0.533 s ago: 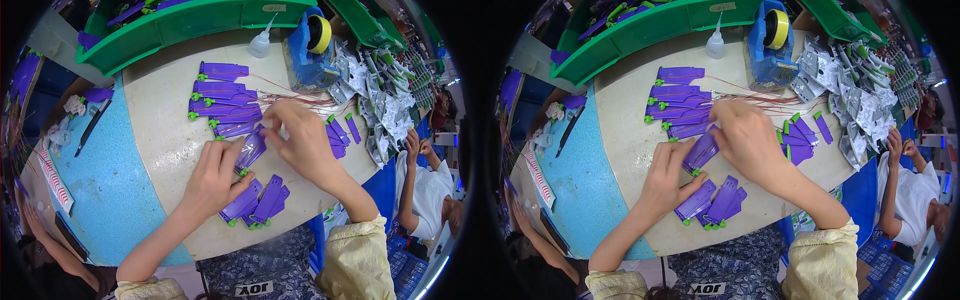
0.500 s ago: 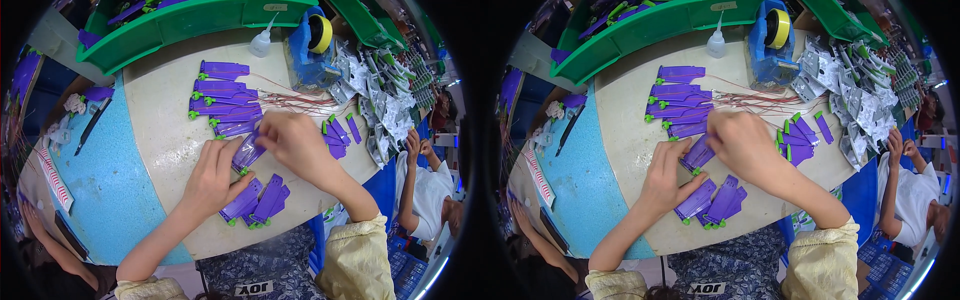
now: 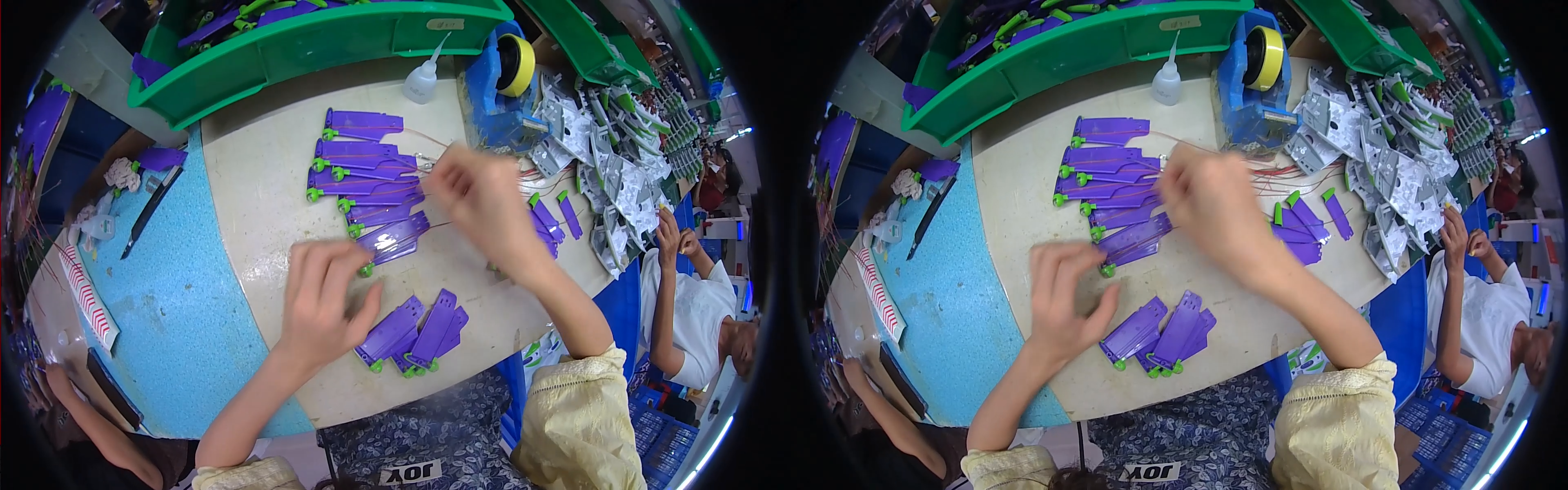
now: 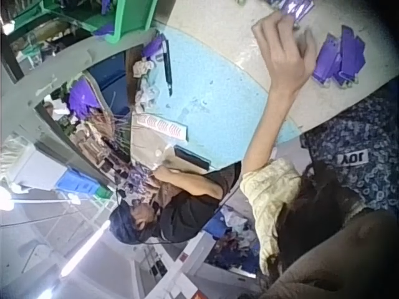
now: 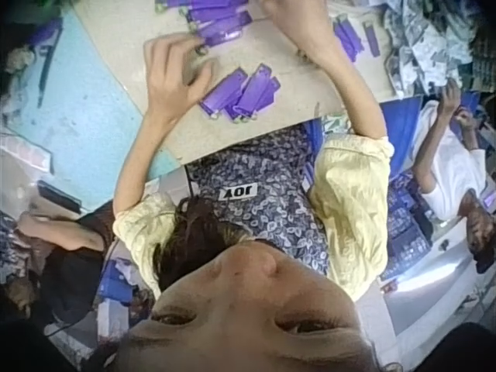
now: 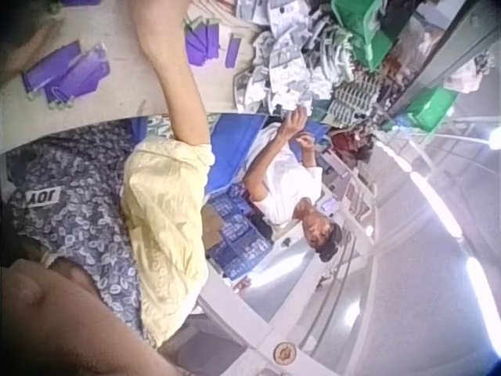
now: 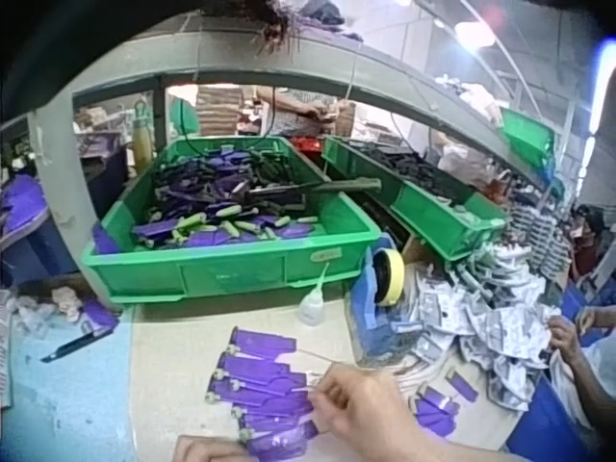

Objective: The person stacks plastic components with attached wires, taps components with a mallet, and assembles plastic plates by attaching plastic clips and inserting wired lights by hand.

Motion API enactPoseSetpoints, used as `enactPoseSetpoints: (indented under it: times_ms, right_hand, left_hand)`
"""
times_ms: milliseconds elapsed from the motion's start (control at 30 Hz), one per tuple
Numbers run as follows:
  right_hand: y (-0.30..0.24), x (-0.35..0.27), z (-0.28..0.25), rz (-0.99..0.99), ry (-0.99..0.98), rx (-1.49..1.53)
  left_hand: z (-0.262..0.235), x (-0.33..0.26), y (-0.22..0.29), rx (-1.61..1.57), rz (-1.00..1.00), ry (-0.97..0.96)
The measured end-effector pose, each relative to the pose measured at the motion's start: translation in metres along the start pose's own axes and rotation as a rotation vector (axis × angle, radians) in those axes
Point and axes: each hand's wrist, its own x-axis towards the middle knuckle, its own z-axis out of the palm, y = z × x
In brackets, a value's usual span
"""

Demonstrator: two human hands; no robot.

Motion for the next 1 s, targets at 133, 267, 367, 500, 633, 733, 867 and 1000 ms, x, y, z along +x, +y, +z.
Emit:
enactPoseSetpoints:
  times_ms: [133, 267, 367, 500, 633, 733, 867, 1000]
  right_hand:
    - [0.039, 0.025, -0.003, -0.182, 0.080, -0.116]
    - [0.041, 0.033, 0.003, -0.241, 0.009, -0.325]
    - [0.033, 0.035, -0.008, -0.394, 0.147, -0.296]
    - [-0.057, -0.019, -0.059, -0.569, 0.262, -0.171]
    - [-0.044, -0.059, -0.025, -0.496, 0.033, -0.124]
    - [-0.018, -0.069, 0.002, -0.303, -0.089, -0.087]
    - [-0.018, -0.057, 0.013, -0.123, -0.348, 0.168]
    - [-0.016, -0.034, 0.015, -0.020, -0.391, 0.157]
  left_hand:
    - [-0.039, -0.021, 0.017, -0.184, 0.123, -0.289]
    - [-0.022, -0.036, 0.016, -0.086, 0.008, -0.286]
    - [-0.006, -0.017, 0.021, 0.037, 0.046, -0.233]
    - [0.000, -0.014, 0.025, 0.250, -0.020, -0.165]
    - [0.016, -0.003, 0.024, 0.084, -0.100, -0.151]
    - [0.016, -0.002, 0.024, -0.012, -0.112, -0.114]
    - [0.017, -0.007, 0.017, -0.133, -0.153, -0.111]
    - [0.019, -0.010, 0.010, -0.244, -0.192, -0.107]
